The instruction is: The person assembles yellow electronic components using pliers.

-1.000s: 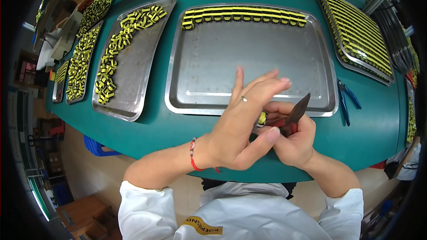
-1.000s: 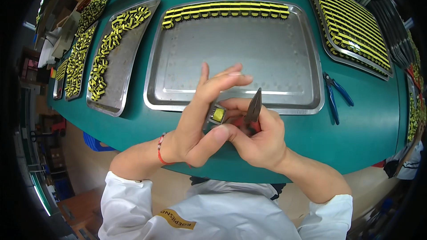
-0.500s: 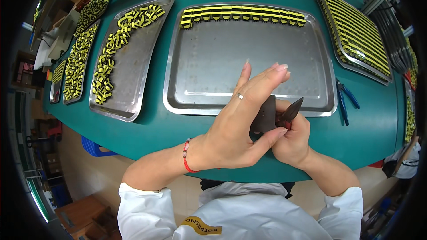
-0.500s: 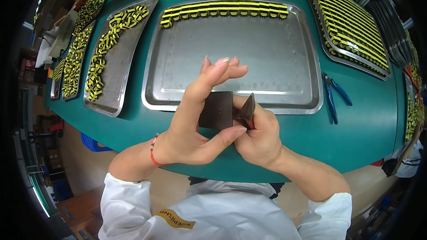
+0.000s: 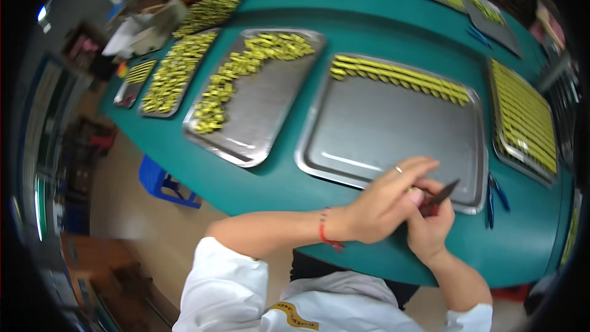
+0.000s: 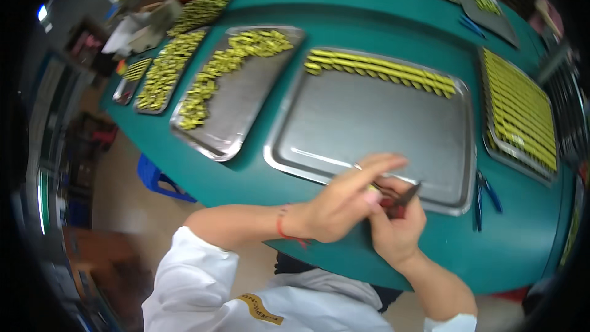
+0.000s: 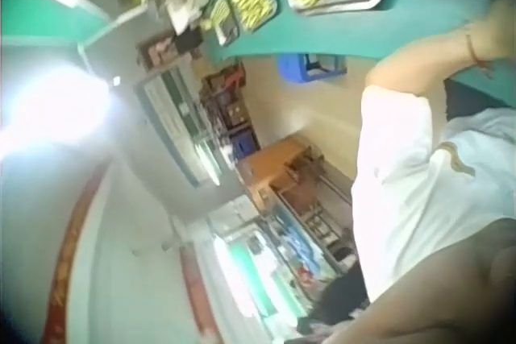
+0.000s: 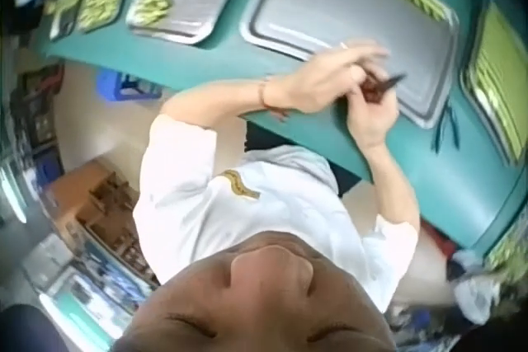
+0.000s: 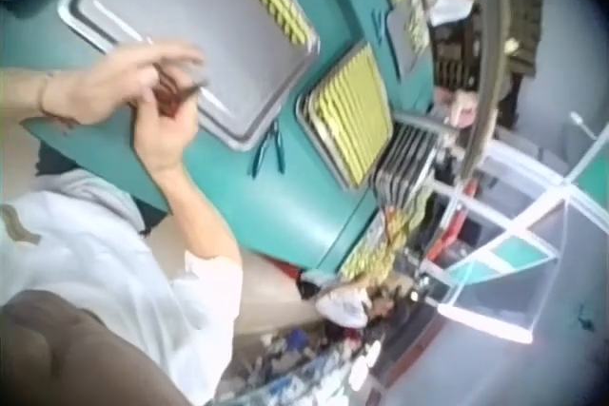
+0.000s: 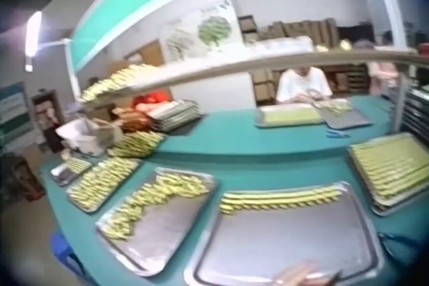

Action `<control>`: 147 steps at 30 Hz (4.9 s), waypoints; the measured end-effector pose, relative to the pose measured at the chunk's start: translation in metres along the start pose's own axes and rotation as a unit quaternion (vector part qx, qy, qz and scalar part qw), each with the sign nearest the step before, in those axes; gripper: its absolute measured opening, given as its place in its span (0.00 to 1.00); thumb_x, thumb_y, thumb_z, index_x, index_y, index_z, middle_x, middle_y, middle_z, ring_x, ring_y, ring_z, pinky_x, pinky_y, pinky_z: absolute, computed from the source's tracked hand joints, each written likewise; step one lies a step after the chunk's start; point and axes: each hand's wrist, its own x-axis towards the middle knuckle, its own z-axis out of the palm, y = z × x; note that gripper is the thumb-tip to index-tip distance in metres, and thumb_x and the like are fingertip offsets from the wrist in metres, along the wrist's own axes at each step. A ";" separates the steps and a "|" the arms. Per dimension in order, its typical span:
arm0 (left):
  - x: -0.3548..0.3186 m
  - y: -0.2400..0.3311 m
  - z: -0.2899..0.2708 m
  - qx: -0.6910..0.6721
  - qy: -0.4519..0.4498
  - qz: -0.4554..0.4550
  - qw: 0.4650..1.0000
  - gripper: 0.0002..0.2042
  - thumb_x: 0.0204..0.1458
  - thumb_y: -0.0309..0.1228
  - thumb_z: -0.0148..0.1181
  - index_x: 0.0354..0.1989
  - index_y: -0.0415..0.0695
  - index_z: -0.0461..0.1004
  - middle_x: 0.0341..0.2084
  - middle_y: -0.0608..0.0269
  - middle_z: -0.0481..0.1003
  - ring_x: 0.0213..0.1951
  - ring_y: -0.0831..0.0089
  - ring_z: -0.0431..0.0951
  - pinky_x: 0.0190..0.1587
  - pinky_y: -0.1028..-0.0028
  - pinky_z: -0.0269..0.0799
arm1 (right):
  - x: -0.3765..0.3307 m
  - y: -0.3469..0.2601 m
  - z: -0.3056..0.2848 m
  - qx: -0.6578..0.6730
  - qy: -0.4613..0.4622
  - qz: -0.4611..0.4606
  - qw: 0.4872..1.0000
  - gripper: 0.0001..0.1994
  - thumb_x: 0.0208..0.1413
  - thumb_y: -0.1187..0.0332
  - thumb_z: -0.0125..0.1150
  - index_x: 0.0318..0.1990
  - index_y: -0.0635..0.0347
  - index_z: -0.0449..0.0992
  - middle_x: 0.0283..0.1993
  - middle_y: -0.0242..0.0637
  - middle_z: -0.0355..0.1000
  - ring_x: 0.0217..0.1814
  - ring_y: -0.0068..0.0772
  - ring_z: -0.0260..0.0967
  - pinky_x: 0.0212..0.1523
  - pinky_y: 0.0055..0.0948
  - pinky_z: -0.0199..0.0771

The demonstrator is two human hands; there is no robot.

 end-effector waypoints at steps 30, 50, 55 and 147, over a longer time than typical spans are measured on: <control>-0.032 -0.007 -0.333 0.575 0.402 -0.366 0.612 0.10 0.50 0.25 0.58 0.39 0.37 0.80 0.51 0.40 0.73 0.46 0.45 0.79 0.47 0.56 0.77 | 0.103 -0.055 0.032 -0.379 -0.159 -0.226 0.883 0.10 0.52 0.79 0.63 0.43 0.65 0.74 0.34 0.38 0.72 0.31 0.28 0.72 0.31 0.25 0.71; -0.014 -0.016 -0.308 0.616 0.354 -0.361 0.605 0.10 0.50 0.26 0.57 0.38 0.38 0.81 0.44 0.44 0.77 0.47 0.47 0.79 0.47 0.57 0.77 | 0.219 0.031 0.108 -0.574 -0.075 -0.113 0.807 0.09 0.57 0.64 0.62 0.37 0.60 0.74 0.38 0.47 0.75 0.43 0.53 0.73 0.41 0.48 0.73; -0.013 -0.013 -0.309 0.604 0.361 -0.363 0.611 0.10 0.50 0.27 0.57 0.38 0.38 0.81 0.42 0.43 0.79 0.46 0.47 0.80 0.46 0.57 0.77 | 0.221 0.031 0.110 -0.569 -0.074 -0.119 0.811 0.09 0.57 0.63 0.61 0.37 0.60 0.74 0.36 0.48 0.76 0.42 0.55 0.74 0.41 0.49 0.72; 0.010 -0.001 -0.041 0.189 0.055 0.102 0.975 0.17 0.58 0.27 0.55 0.54 0.31 0.72 0.32 0.56 0.74 0.27 0.74 0.68 0.30 0.75 0.64 | 0.020 -0.036 -0.004 0.280 -0.276 0.346 0.852 0.16 0.36 0.87 0.37 0.36 0.64 0.63 0.27 0.50 0.70 0.24 0.42 0.73 0.13 0.25 0.60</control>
